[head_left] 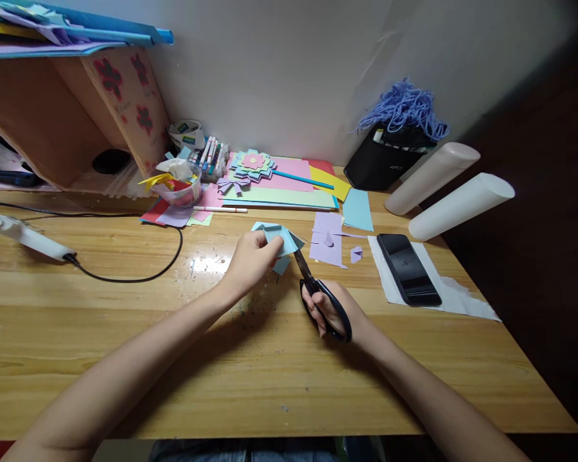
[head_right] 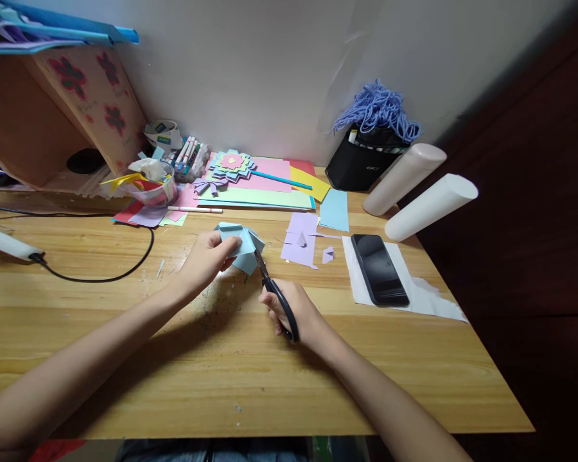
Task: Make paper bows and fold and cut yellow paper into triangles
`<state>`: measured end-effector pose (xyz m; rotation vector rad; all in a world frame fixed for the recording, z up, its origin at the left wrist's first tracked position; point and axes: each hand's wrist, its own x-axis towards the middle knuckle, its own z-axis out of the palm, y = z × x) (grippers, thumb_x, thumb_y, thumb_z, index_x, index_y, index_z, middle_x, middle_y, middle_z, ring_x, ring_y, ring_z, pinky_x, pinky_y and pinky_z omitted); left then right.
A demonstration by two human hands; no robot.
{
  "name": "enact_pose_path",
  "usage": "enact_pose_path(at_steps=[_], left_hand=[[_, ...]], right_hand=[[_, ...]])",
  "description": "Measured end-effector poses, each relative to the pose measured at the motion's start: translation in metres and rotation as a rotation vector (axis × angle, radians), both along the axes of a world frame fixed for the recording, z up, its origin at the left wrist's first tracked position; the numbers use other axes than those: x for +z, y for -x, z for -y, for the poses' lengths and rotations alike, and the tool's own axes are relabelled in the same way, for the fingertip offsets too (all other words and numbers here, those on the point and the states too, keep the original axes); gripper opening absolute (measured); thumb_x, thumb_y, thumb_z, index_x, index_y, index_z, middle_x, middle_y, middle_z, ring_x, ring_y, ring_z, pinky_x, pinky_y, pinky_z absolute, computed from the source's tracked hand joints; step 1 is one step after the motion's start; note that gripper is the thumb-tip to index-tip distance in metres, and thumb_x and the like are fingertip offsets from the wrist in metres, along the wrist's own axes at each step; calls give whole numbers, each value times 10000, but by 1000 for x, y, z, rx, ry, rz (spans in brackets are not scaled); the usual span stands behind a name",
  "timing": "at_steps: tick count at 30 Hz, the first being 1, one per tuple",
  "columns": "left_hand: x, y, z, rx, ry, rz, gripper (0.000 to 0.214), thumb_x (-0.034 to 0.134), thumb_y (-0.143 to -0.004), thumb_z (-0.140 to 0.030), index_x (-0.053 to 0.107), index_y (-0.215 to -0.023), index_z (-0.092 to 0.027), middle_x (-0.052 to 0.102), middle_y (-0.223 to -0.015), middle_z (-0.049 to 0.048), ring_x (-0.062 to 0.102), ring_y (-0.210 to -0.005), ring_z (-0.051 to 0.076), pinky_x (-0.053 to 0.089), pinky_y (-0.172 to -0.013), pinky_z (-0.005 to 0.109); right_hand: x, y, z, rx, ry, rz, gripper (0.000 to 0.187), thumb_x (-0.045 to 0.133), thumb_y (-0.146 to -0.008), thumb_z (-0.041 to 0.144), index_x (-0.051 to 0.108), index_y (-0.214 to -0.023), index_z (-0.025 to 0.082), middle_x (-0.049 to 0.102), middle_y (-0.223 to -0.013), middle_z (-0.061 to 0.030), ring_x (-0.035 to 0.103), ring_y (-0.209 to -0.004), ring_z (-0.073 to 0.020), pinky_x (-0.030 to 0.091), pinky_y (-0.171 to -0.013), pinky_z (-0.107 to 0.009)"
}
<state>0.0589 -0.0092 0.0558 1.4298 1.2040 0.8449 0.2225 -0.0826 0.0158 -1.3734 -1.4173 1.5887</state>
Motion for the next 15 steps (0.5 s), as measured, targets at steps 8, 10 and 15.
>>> enact_pose_path(at_steps=[8,10,15], left_hand=[[-5,12,-18,78,-113,96,239,501,-714,-310,489,-535,-153,441,-526,-41,399,-533,91,312,-543,219],[-5,16,-22,71,-108,175,214,534,-698,-309,496,-556,-153,440,-548,-46,389,-547,88,318,-559,215],[-7,19,-22,-75,-7,314,178,623,-664,-304,552,-633,-143,496,-600,-37,433,-569,86,356,-593,210]], right_hand=[[-2,-5,3,162,-56,-192,752,353,-531,888,454,-753,176,426,-501,51,414,-408,-86,408,-419,-229],[-6,-7,-3,71,-124,-319,726,358,-552,881,456,-730,184,436,-490,48,436,-407,-97,422,-427,-241],[-11,-25,-34,-445,-316,-226,453,539,-760,603,486,-620,175,544,-524,4,540,-464,-113,469,-482,-240]])
